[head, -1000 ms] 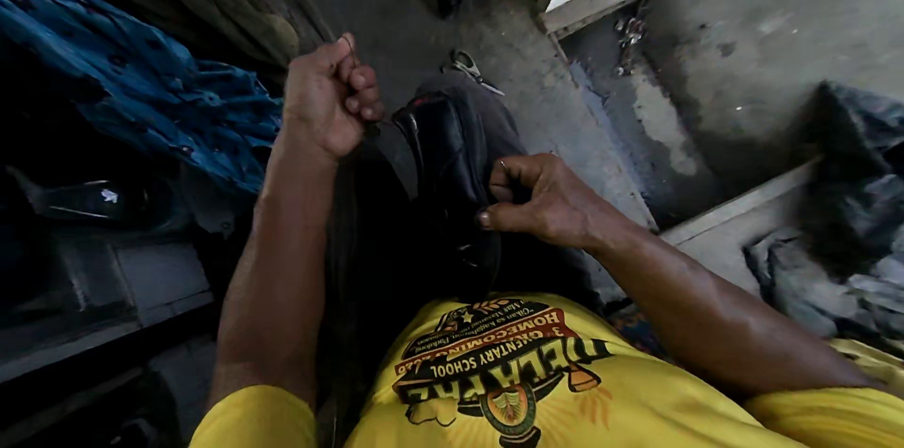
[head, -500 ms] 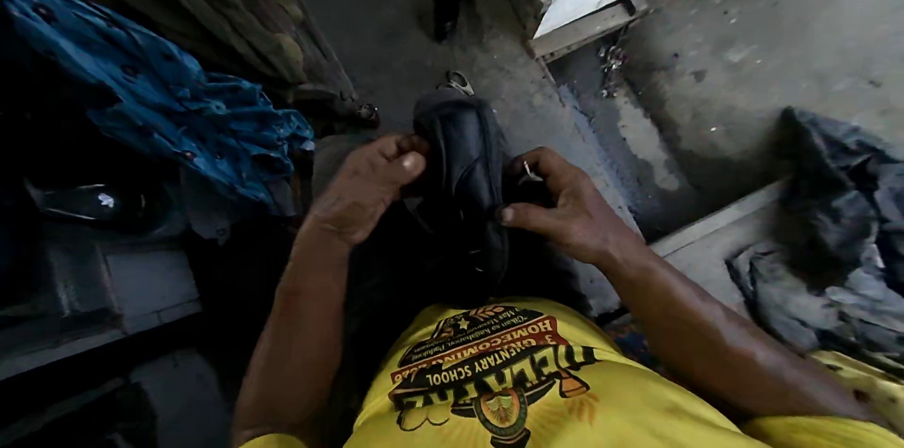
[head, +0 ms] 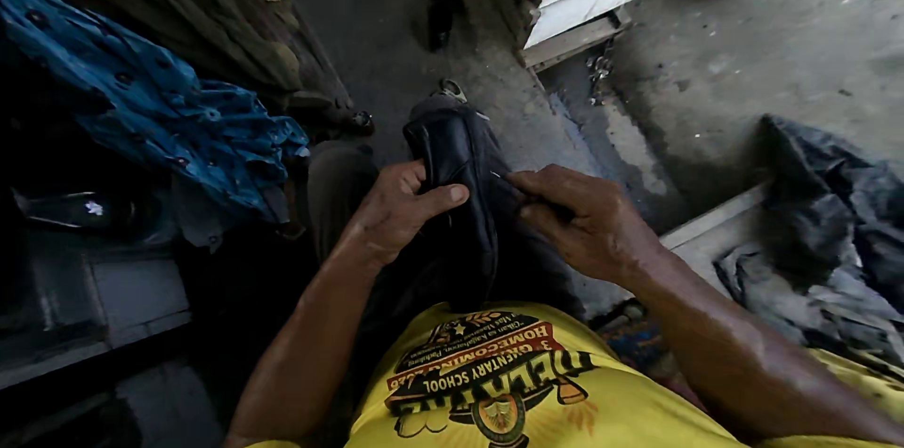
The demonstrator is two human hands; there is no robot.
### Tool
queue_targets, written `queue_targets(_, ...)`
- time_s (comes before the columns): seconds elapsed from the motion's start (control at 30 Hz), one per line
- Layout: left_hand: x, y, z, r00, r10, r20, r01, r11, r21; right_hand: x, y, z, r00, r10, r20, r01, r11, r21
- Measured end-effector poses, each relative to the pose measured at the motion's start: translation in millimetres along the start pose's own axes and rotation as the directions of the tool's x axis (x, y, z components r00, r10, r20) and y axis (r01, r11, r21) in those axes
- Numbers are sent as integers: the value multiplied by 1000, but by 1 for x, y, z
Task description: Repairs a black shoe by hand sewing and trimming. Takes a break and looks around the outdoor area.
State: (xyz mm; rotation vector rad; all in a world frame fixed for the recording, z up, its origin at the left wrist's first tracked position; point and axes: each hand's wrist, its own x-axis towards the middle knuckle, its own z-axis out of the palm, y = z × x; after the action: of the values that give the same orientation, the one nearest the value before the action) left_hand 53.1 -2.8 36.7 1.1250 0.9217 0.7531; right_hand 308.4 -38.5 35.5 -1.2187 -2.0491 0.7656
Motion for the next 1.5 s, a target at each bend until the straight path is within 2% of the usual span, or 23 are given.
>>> queue_targets(0.17, 0, -2, 0, 1000, 2, -6, -2, 1000, -1, 9, -4, -1, 997, -31, 64, 35, 997, -69)
queue_targets(0.43, -1, -2, -1, 1000, 1, -13, -1, 1000, -1, 10, -13, -7, 993, -3, 116, 21, 987, -156)
queue_targets(0.9, 0, -4, -4, 1000, -8, 7, 8, 1000, 12, 13, -18, -15, 978, -19, 209, 59, 981, -186)
queue_targets(1.5, 2, -10, -9, 1000, 5, 25, -3, 998, -66, 24, -22, -21, 969, -70, 236, 135, 953, -272)
